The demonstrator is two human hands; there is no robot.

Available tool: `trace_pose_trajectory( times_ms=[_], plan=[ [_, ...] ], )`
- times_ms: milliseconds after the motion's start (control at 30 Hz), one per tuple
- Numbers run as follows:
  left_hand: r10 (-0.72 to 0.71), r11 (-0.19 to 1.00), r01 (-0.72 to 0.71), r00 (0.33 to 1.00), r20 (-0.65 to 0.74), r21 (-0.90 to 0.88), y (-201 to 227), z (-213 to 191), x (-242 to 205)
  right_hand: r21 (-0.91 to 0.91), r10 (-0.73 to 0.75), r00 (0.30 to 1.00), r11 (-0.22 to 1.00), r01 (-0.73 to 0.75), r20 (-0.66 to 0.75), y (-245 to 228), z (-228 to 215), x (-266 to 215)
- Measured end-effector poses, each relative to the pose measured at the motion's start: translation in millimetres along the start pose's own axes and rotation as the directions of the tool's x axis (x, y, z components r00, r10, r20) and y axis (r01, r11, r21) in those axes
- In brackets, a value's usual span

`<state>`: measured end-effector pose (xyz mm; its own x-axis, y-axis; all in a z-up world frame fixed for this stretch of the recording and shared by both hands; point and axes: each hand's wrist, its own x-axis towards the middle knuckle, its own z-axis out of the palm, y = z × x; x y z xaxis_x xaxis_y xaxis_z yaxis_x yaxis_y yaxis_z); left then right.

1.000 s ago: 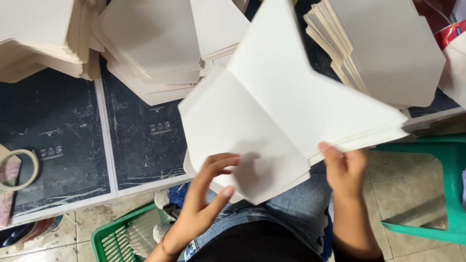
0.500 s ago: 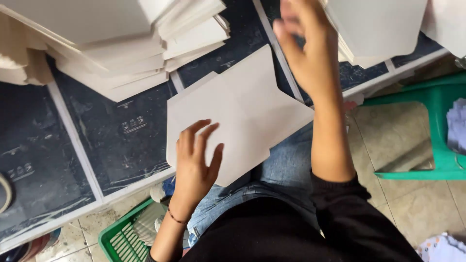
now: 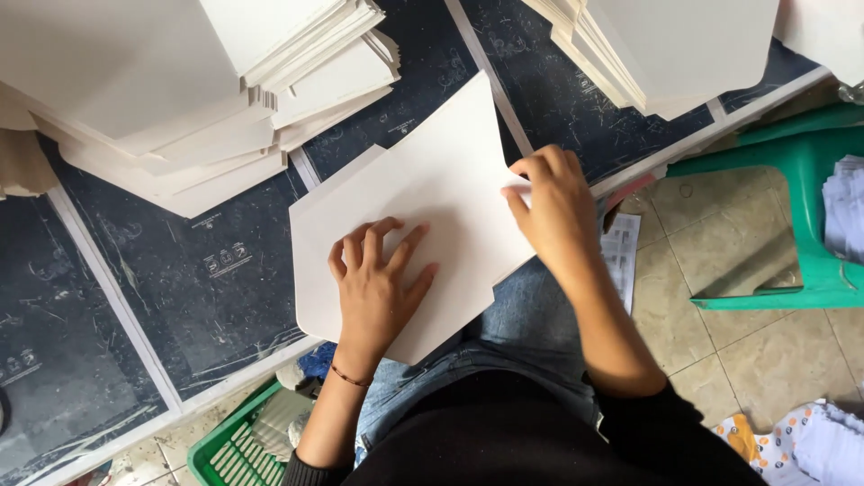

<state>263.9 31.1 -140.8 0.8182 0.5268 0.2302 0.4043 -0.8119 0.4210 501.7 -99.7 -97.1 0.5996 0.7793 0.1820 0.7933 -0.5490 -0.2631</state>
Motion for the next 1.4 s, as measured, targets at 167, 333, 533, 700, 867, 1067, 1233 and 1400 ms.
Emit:
trace_pose_trajectory(
  times_ms=[167, 333, 533, 700, 867, 1067, 1233, 1400],
  plan=[
    [-0.015, 1.0, 0.015, 0.999, 0.03, -0.019, -1, 2, 0, 0.627, -0.241, 0.922, 0.779, -0.003, 0.303, -12, -86, 31],
    [-0.012, 1.0, 0.012, 1.0, 0.001, -0.025, -2, 3, 1, 0.82, -0.367, 0.867, 0.566, -0.081, 0.339, -41, -56, 31],
    [-0.119, 0.964, 0.068, 0.975, -0.187, -0.258, -15, 8, -7, 0.708, -0.362, 0.932, 0.658, 0.255, 0.0, -90, 38, -19],
    [-0.36, 0.814, 0.02, 0.801, -0.478, -0.58, -31, -20, -15, 0.54, -0.422, 0.903, 0.745, 0.392, -0.074, -117, 64, -38],
    [-0.163, 0.866, 0.052, 0.97, -0.183, -0.498, 6, -40, 6, 0.632, -0.402, 0.914, 0.722, 0.281, 0.054, -100, 55, -31],
    [0.128, 0.987, -0.131, 0.991, 0.031, 0.097, 16, -6, 8, 0.25, -0.176, 0.97, 0.944, 0.214, -0.165, 2, 60, -17],
    [0.182, 0.981, -0.191, 0.97, 0.162, 0.044, 25, -9, 15, 0.017, -0.049, 0.978, 0.998, 0.054, -0.203, 24, 61, -19],
    [0.104, 0.986, -0.122, 0.982, 0.158, 0.112, 29, -28, 4, -0.013, -0.008, 0.997, 1.0, 0.008, -0.07, 16, 42, -5]
  ],
)
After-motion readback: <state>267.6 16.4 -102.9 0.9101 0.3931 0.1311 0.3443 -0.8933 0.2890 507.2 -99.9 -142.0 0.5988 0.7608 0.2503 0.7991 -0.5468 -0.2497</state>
